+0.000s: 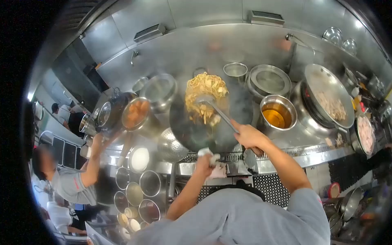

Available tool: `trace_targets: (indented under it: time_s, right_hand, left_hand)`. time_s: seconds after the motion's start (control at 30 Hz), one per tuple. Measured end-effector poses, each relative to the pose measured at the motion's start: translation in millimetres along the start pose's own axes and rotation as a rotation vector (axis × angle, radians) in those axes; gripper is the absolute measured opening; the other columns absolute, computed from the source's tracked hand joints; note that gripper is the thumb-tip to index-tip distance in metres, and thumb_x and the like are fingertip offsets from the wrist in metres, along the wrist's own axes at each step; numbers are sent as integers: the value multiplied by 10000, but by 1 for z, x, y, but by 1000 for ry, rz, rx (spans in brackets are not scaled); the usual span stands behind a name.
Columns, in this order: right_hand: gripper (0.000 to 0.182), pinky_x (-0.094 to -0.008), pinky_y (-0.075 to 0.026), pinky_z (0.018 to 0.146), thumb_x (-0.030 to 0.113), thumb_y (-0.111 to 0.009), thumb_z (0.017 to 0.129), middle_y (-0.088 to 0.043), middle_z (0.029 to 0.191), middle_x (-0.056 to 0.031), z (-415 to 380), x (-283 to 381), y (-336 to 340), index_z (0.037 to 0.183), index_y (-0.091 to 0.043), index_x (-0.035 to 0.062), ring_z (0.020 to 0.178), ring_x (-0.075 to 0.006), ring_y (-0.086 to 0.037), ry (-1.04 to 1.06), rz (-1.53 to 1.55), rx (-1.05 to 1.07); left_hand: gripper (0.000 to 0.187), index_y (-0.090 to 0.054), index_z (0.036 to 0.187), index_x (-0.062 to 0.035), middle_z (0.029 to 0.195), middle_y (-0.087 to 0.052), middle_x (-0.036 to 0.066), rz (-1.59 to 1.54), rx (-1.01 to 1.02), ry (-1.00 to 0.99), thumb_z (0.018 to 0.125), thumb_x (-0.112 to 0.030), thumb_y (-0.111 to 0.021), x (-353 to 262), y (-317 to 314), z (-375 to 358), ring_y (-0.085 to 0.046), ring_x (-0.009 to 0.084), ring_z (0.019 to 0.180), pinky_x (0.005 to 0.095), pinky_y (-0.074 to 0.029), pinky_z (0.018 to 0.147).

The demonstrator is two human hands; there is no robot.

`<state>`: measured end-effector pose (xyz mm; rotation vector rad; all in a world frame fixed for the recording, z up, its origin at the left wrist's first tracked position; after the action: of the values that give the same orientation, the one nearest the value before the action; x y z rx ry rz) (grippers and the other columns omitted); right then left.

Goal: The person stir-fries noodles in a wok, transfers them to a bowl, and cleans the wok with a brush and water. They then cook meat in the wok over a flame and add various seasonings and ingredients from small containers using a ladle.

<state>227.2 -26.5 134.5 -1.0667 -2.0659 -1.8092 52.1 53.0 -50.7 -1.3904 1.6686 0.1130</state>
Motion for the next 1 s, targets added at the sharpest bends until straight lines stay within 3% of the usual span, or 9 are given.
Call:
trace_targets:
  time_s: [0.07, 0.17, 0.23, 0.37, 0.47, 0.57, 0.73, 0.9, 1.0]
  right_hand:
    - [662, -350, -521, 562, 211, -551, 886, -680, 880, -149, -18, 11, 16, 1479, -265, 145, 554, -212, -629, 38, 15, -4]
    - [614, -266, -438, 458, 155, -539, 885, -528, 684, -49, -46, 4, 32, 1462, -329, 137, 451, -107, -476, -154, 277, 235]
    - [636, -275, -446, 455, 162, -530, 883, -567, 666, -71, -28, 2, 28, 1468, -290, 96, 434, -131, -505, -104, 228, 307]
    - [591, -333, -479, 514, 158, -508, 896, -624, 730, -135, 18, 2, 8, 1449, -317, 73, 487, -174, -564, -56, 35, 39]
    - [592, -347, -485, 534, 163, -514, 898, -636, 768, -149, 16, 0, 5, 1448, -315, 69, 507, -181, -569, 104, -93, -164]
    - [588, -326, -472, 507, 159, -524, 902, -615, 717, -121, -39, 11, 22, 1454, -328, 112, 484, -157, -551, -152, 174, -13]
    - [596, -285, -442, 444, 138, -541, 899, -532, 605, -50, -112, -15, 20, 1459, -345, 203, 422, -122, -503, -260, 247, 145]
    - [597, -283, -430, 431, 139, -558, 895, -527, 633, -51, -56, -44, -13, 1454, -346, 146, 416, -115, -484, -236, 296, 51]
    - [580, -274, -415, 418, 155, -547, 911, -523, 633, -44, -28, -75, -21, 1453, -346, 127, 414, -117, -475, -210, 560, -87]
  left_hand:
    - [248, -509, 1120, -86, 968, -643, 127, -40, -64, -123, 875, -118, -525, -27, -7, -35, -658, 236, 793, 352, -515, 516]
    - [227, -516, 1086, -52, 900, -629, 126, -161, -93, -86, 889, -165, -505, -51, -24, 4, -627, 213, 733, 293, -460, 475]
    - [189, -515, 1025, -37, 879, -616, 109, -173, -29, -89, 887, -167, -517, -83, -41, 19, -606, 190, 692, 255, -427, 458]
    - [177, -495, 1018, -52, 890, -605, 97, -98, 125, -84, 856, -121, -513, -46, -25, 51, -607, 190, 690, 265, -445, 462]
    - [242, -493, 1067, -77, 916, -609, 103, -23, -55, -122, 826, -97, -501, -4, -6, 8, -617, 195, 692, 275, -436, 430]
    - [304, -478, 1123, -72, 893, -621, 116, -32, -194, -114, 821, -108, -497, -17, -2, -14, -622, 198, 661, 273, -380, 382]
    - [110, -516, 900, -24, 730, -596, 100, -71, -103, -168, 839, -113, -496, -73, -2, 54, -560, 162, 532, 247, -347, 368]
    - [87, -532, 913, -64, 750, -609, 79, -54, -103, -78, 859, -128, -507, -81, -9, 90, -577, 171, 568, 244, -365, 382]
    - [207, -566, 1027, -116, 834, -635, 43, -209, 94, -20, 921, -290, -531, -77, -19, 66, -596, 156, 657, 246, -396, 455]
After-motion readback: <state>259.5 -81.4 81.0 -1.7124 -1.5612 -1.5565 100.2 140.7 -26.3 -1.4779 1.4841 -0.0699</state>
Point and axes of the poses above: each hand's wrist, its own z-axis towards the middle knuckle, its own y-axis out of the back of the hand, x = y × z, the point moved 9 cm from there along z, towards the middle knuckle
